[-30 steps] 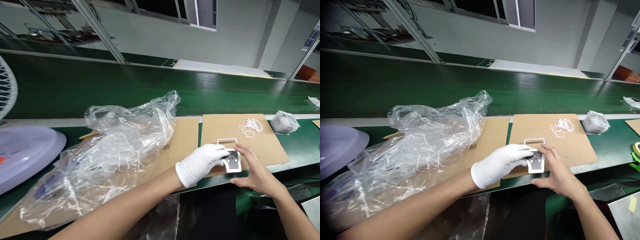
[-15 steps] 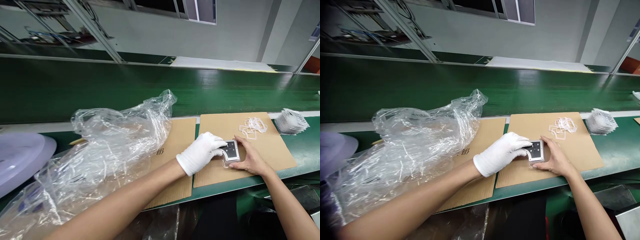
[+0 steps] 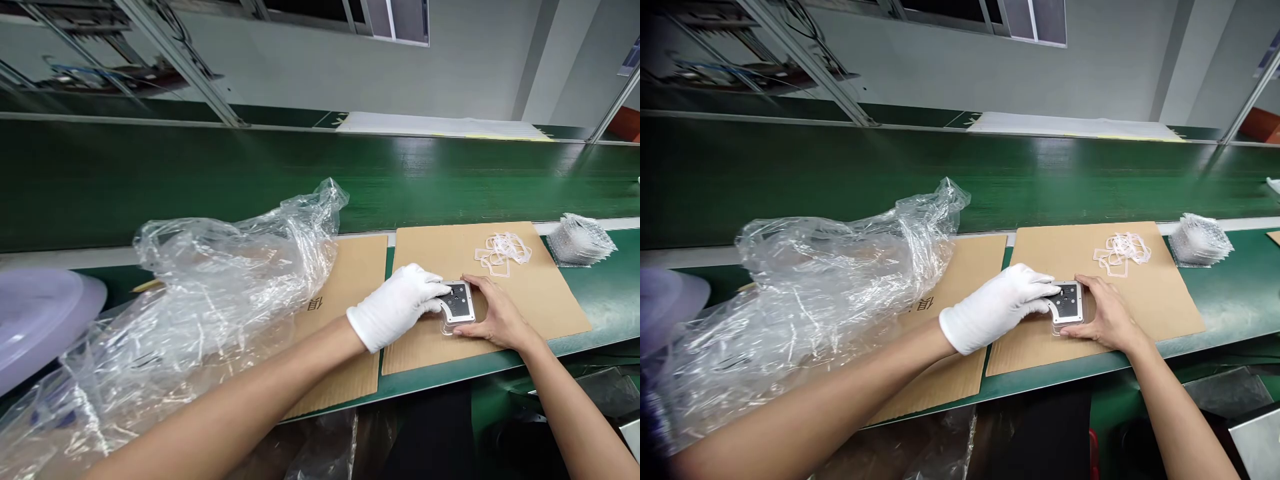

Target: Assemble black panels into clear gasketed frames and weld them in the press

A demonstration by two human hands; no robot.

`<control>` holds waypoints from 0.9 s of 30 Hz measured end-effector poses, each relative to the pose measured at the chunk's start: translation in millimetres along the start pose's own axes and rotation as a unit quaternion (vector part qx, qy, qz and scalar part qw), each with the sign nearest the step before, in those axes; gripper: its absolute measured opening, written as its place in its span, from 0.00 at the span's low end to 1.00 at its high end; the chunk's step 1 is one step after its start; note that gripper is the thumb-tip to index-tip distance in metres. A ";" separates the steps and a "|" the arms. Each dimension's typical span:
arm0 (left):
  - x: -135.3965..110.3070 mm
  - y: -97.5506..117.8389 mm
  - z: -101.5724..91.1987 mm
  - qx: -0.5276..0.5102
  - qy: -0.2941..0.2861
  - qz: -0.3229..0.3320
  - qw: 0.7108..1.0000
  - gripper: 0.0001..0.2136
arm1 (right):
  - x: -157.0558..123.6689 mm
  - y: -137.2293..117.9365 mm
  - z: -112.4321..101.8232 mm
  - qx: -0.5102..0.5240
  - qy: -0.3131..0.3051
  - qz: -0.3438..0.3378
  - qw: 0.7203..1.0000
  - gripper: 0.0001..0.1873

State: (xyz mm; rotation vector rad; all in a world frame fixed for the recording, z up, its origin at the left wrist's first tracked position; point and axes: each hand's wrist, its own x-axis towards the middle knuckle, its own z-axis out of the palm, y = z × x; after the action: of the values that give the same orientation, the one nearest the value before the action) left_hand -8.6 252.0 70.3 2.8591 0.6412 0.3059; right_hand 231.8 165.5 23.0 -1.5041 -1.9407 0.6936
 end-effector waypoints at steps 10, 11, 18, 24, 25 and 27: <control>-1.4 -5.7 3.7 0.044 -0.002 0.011 0.999 0.06 | -0.5 0.7 0.9 0.013 0.007 -0.018 1.000 0.51; -3.6 -6.1 1.6 0.048 0.004 0.006 0.999 0.07 | 0.0 1.3 0.7 0.015 0.008 -0.025 1.000 0.49; -13.1 -3.3 0.3 -0.098 0.080 -0.127 0.984 0.15 | -12.3 -5.5 -2.4 0.018 -0.003 -0.041 0.999 0.43; -3.1 -3.9 23.5 -0.264 0.090 -0.270 0.921 0.17 | -40.1 -8.7 21.0 -0.006 0.111 -0.032 0.993 0.17; -2.5 -5.3 24.5 -0.296 0.087 -0.277 0.910 0.19 | -41.3 -6.9 26.0 -0.013 0.126 -0.034 0.991 0.16; -3.9 -7.7 23.5 -0.343 0.072 -0.276 0.895 0.22 | -41.6 -5.2 35.7 -0.028 0.149 -0.032 0.988 0.17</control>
State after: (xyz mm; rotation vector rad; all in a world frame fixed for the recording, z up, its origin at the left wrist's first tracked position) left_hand -9.5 253.8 45.3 1.9037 1.0772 0.5226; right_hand 210.8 122.0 -3.6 -1.4785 -1.7838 0.3646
